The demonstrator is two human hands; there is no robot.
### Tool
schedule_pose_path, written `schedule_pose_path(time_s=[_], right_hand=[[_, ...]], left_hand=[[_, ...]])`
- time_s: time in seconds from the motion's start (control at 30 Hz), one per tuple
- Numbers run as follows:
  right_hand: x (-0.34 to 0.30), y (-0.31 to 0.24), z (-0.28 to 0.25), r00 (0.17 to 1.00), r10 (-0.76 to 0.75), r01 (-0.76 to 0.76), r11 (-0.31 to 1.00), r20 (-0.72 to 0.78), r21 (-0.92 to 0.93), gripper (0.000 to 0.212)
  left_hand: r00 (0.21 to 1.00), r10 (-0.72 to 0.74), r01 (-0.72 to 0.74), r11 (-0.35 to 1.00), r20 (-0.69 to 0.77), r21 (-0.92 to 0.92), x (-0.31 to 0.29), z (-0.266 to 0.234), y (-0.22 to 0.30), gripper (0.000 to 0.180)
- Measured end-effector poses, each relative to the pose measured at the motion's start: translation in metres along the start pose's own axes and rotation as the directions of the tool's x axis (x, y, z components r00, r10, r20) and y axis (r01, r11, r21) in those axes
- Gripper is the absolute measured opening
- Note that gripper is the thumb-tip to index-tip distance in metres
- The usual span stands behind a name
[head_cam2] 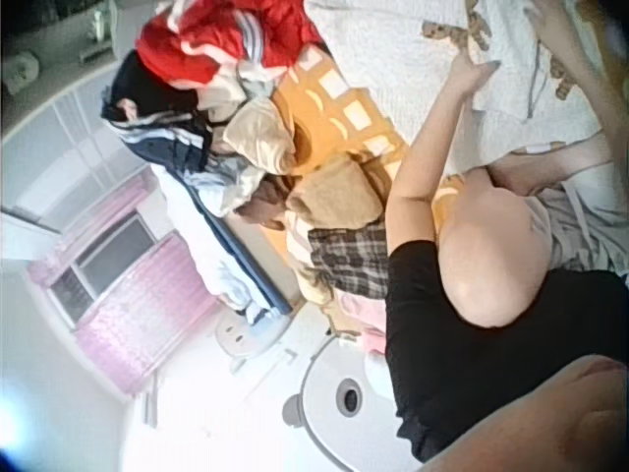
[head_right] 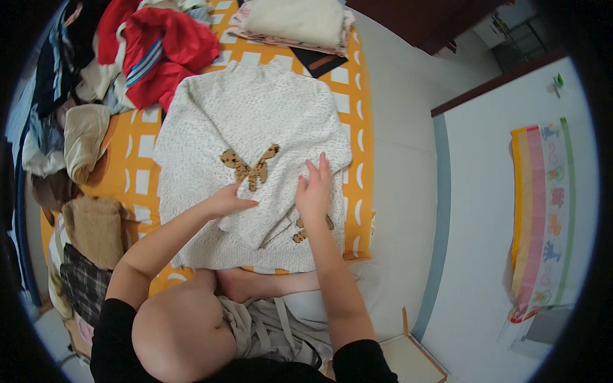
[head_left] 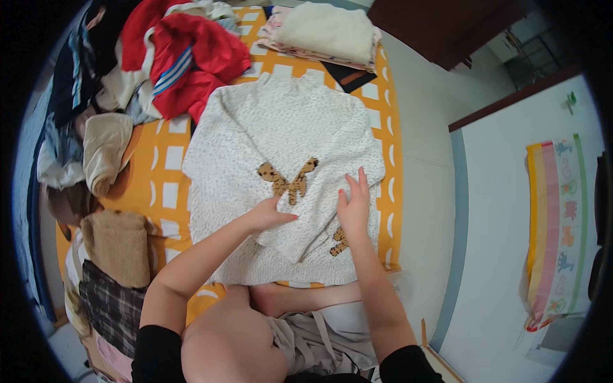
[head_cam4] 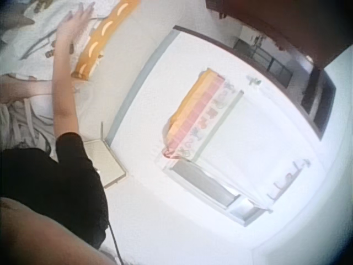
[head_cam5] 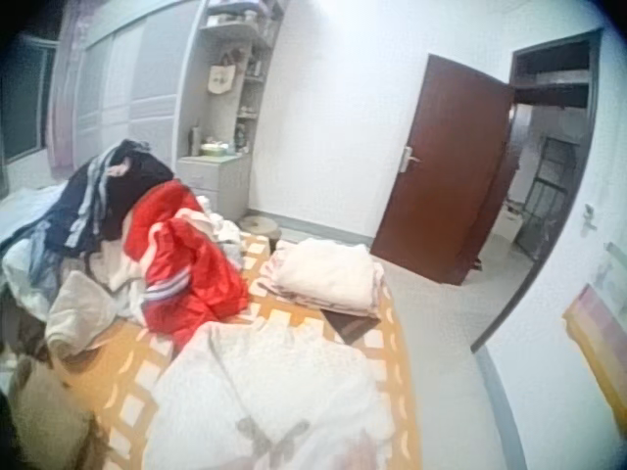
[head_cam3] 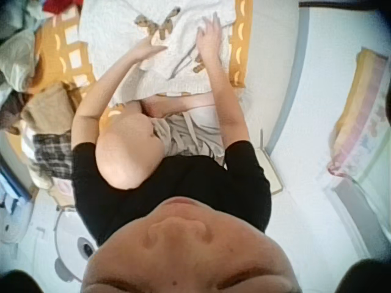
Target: The person sits on a bed and folds several pieces of clothing by hand. They fold a white cardigan, a white sweater with a teddy bear design, a red jacket, and a beige tank top, placing each folded item into a growing stack.
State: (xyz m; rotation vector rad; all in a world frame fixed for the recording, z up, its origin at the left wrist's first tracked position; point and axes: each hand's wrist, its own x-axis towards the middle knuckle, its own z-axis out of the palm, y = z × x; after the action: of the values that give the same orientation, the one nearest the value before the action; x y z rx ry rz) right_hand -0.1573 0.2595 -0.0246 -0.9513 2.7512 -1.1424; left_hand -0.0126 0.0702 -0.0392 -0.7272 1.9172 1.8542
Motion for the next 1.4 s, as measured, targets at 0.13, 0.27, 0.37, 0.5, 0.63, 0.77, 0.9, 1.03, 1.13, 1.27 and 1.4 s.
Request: schedule_pose_path(time_s=[0.13,0.27,0.37,0.5,0.63,0.77,0.9,1.03,1.13,1.27,1.4], right_hand=[[-0.049,-0.033,0.03,0.982,0.063,-0.053,0.997,0.181,-0.06,0.053],[-0.084,-0.051,0.044,0.982,0.001,0.045,0.97,0.191,-0.238,0.058],[-0.09,-0.059,0.047,0.987,-0.083,0.116,0.961,0.14,-0.251,0.057],[-0.081,-0.066,0.066,0.944,-0.192,0.265,0.926,0.268,-0.269,0.053],[-0.082,-0.063,0.078,0.933,-0.21,0.301,0.901,0.292,-0.312,0.052],[-0.084,-0.057,0.077,0.93,-0.237,0.317,0.904,0.28,-0.286,0.053],[-0.084,-0.057,0.077,0.927,-0.235,0.326,0.893,0.294,-0.312,0.054],[-0.085,-0.058,0.078,0.93,-0.233,0.32,0.894,0.286,-0.313,0.055],[-0.084,-0.059,0.077,0.93,-0.225,0.314,0.898,0.291,-0.307,0.056],[-0.082,-0.063,0.072,0.923,-0.18,0.292,0.904,0.34,-0.313,0.057],[-0.092,-0.06,0.059,0.998,-0.053,0.057,0.974,0.023,-0.218,0.064]], left_hand=[[1.0,-0.008,0.009,0.986,-0.006,0.169,-0.025,-0.007,-0.001,0.048],[0.989,-0.028,0.094,0.872,-0.143,0.481,-0.05,-0.012,-0.003,0.049],[0.815,0.483,-0.14,0.7,-0.32,0.7,-0.065,-0.002,-0.017,0.059],[0.63,0.776,-0.401,0.283,0.038,0.871,-0.049,0.004,-0.035,0.065],[0.776,0.631,-0.309,0.381,-0.001,0.871,-0.035,0.003,-0.053,0.067],[0.738,0.675,-0.316,0.344,0.001,0.884,-0.032,0.003,-0.061,0.07],[0.711,0.703,-0.309,0.342,-0.023,0.887,-0.034,0.004,-0.062,0.067],[0.715,0.699,-0.297,0.338,-0.027,0.893,-0.036,0.006,-0.062,0.067],[0.729,0.684,-0.296,0.347,-0.024,0.89,-0.035,0.006,-0.06,0.069],[0.738,0.675,-0.353,0.36,0.02,0.864,-0.041,0.0,-0.056,0.069],[0.627,0.727,-0.256,0.53,-0.279,0.808,-0.064,-0.012,-0.071,0.061]])
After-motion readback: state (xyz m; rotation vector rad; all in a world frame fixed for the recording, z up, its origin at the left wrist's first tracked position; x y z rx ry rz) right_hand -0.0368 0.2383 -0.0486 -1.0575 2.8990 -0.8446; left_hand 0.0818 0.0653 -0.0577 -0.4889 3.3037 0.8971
